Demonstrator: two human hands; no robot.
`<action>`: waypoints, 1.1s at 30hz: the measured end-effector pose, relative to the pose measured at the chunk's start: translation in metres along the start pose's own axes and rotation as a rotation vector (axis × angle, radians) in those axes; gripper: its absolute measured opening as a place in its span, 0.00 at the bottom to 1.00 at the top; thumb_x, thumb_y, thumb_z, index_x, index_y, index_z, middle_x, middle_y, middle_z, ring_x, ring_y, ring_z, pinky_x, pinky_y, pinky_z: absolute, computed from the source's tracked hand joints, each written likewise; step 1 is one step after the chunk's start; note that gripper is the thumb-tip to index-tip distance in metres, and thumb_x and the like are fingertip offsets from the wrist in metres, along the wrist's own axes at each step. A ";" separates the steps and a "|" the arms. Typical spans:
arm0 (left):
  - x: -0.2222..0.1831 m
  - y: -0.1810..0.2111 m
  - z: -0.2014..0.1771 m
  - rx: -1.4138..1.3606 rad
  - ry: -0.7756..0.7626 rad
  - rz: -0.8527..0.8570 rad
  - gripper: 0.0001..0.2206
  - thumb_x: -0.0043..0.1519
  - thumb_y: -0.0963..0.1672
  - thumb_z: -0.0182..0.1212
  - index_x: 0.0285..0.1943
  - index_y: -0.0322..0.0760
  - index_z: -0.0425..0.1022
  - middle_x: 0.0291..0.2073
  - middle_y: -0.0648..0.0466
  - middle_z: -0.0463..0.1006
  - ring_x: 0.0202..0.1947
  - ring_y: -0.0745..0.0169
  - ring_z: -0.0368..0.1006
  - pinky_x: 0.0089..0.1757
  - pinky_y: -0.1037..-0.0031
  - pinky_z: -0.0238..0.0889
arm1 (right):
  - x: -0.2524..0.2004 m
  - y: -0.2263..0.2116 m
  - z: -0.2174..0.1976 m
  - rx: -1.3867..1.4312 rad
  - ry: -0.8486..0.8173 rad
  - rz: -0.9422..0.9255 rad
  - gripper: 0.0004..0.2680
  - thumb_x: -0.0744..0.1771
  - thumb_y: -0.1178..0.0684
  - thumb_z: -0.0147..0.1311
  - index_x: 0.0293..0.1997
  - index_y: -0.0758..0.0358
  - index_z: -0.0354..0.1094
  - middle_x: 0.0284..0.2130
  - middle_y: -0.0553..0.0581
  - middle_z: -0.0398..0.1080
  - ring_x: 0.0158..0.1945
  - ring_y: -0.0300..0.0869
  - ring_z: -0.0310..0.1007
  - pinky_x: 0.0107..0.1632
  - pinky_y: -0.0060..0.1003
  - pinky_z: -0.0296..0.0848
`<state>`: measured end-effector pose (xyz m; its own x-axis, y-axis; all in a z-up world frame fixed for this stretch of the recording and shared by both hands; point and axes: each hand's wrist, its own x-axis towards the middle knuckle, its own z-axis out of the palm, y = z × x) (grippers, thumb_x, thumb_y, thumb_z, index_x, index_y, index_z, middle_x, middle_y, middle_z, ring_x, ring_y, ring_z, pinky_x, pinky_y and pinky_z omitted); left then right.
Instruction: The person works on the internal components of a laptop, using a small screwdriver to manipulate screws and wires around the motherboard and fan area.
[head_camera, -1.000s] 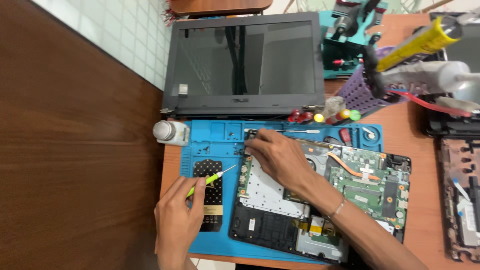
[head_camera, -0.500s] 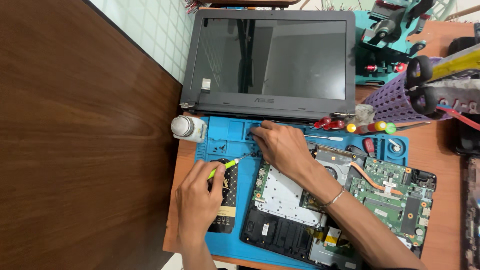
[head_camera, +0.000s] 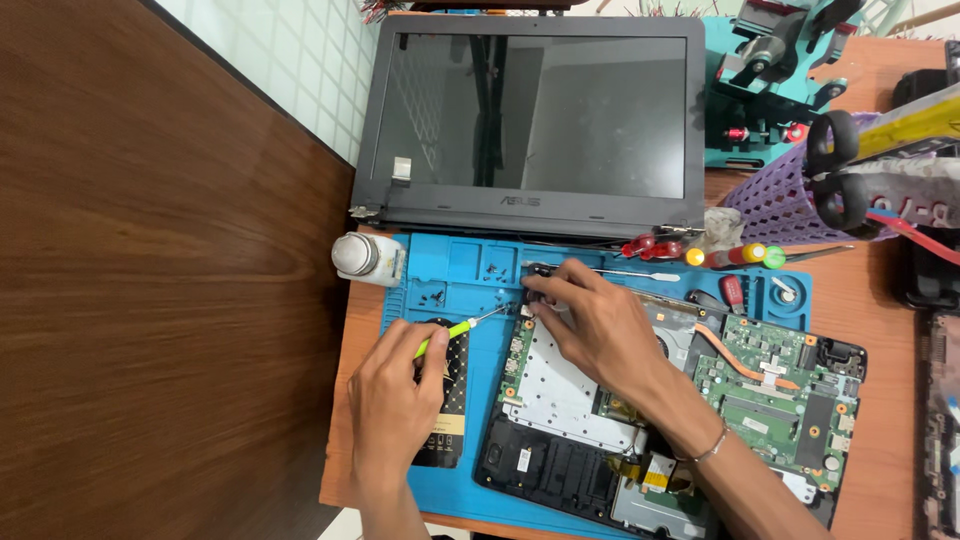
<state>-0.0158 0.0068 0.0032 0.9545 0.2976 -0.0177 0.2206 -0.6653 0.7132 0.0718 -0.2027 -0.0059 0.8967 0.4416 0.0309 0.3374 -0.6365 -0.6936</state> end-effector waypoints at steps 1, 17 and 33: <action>-0.001 0.001 -0.001 -0.009 0.007 0.004 0.09 0.64 0.45 0.58 0.39 0.35 0.79 0.30 0.53 0.77 0.24 0.54 0.74 0.30 0.64 0.65 | -0.001 0.000 0.000 0.028 -0.028 0.019 0.10 0.64 0.55 0.62 0.49 0.60 0.78 0.34 0.55 0.73 0.24 0.44 0.74 0.29 0.41 0.73; -0.017 0.024 -0.015 -0.074 0.032 0.078 0.11 0.65 0.44 0.58 0.38 0.29 0.78 0.29 0.50 0.75 0.26 0.53 0.74 0.29 0.67 0.68 | -0.018 -0.002 -0.005 0.277 -0.067 -0.005 0.06 0.64 0.55 0.62 0.42 0.63 0.77 0.36 0.55 0.78 0.30 0.41 0.77 0.29 0.38 0.74; -0.035 0.035 -0.016 -0.163 0.041 0.213 0.08 0.64 0.42 0.60 0.38 0.29 0.78 0.26 0.49 0.74 0.25 0.55 0.73 0.28 0.67 0.67 | -0.048 0.033 -0.008 0.884 -0.142 0.130 0.05 0.66 0.58 0.61 0.39 0.70 0.80 0.32 0.51 0.73 0.30 0.31 0.62 0.30 0.28 0.59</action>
<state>-0.0445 -0.0160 0.0396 0.9663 0.1924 0.1708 -0.0226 -0.5980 0.8012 0.0419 -0.2501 -0.0241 0.8486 0.5116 -0.1348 -0.1600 0.0052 -0.9871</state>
